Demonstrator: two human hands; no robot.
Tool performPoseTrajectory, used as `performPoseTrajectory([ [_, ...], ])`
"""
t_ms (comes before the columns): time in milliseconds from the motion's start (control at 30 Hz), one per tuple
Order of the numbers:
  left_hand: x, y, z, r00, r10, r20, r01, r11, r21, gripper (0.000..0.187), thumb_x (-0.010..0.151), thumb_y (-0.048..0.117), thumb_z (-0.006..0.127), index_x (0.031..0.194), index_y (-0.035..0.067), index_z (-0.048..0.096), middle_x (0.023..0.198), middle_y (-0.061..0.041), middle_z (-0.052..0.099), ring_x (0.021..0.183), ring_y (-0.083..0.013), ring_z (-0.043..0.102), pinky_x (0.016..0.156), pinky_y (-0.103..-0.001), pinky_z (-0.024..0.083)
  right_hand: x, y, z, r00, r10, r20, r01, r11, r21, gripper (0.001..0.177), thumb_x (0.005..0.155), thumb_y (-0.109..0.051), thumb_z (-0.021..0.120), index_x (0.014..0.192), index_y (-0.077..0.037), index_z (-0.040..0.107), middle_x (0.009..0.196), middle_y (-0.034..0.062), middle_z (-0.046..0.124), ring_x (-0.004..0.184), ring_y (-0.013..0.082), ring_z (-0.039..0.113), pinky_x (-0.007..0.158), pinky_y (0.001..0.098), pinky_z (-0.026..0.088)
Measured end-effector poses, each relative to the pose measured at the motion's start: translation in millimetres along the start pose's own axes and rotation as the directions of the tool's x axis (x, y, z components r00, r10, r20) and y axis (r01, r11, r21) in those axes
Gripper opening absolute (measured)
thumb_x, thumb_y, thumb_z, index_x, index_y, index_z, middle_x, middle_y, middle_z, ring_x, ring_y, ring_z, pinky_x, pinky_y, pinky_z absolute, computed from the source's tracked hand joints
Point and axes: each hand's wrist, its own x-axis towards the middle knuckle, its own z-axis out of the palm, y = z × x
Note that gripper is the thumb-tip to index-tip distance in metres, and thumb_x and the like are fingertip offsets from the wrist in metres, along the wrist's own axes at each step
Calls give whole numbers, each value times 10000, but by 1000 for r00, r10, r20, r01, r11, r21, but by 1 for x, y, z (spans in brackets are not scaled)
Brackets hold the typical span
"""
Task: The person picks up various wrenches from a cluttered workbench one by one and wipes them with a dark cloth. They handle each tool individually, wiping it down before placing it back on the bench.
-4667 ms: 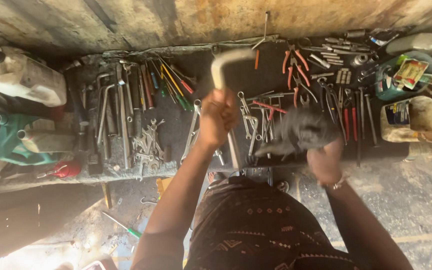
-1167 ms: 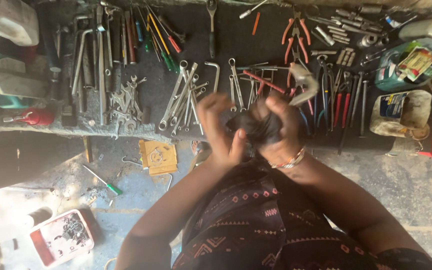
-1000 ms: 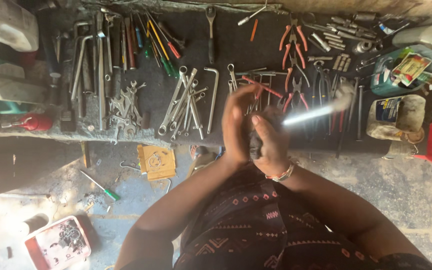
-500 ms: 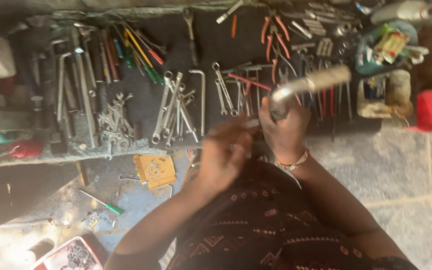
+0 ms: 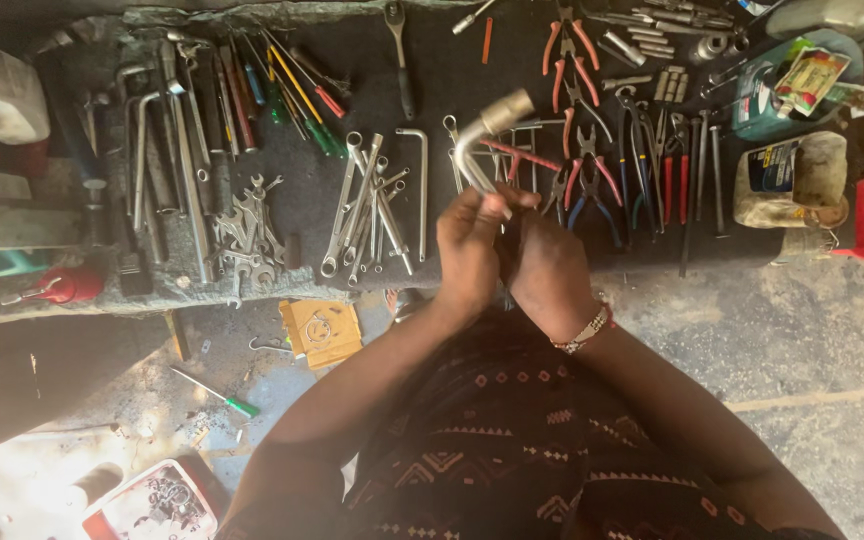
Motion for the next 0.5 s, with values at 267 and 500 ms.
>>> performPoseTrajectory([
  [267,47,48,-33,957,-252,-147,179,904,-389,256,1096,216,391,944,75,541,776,-34,542,679,-156,501,661,-335,464,-45,28,9,820,369,437,-548,724,418,151,984,-162,631,863,-72,619,638,55,631,471,174,621,429,356,530],
  [500,31,63,-38,913,-407,-4,388,875,-290,391,1089,391,408,932,68,562,728,8,516,556,-112,445,494,-278,426,-22,99,-79,972,223,78,-41,-162,986,226,1064,-319,586,1178,-125,602,1100,75,663,1014,207,673,815,347,594],
])
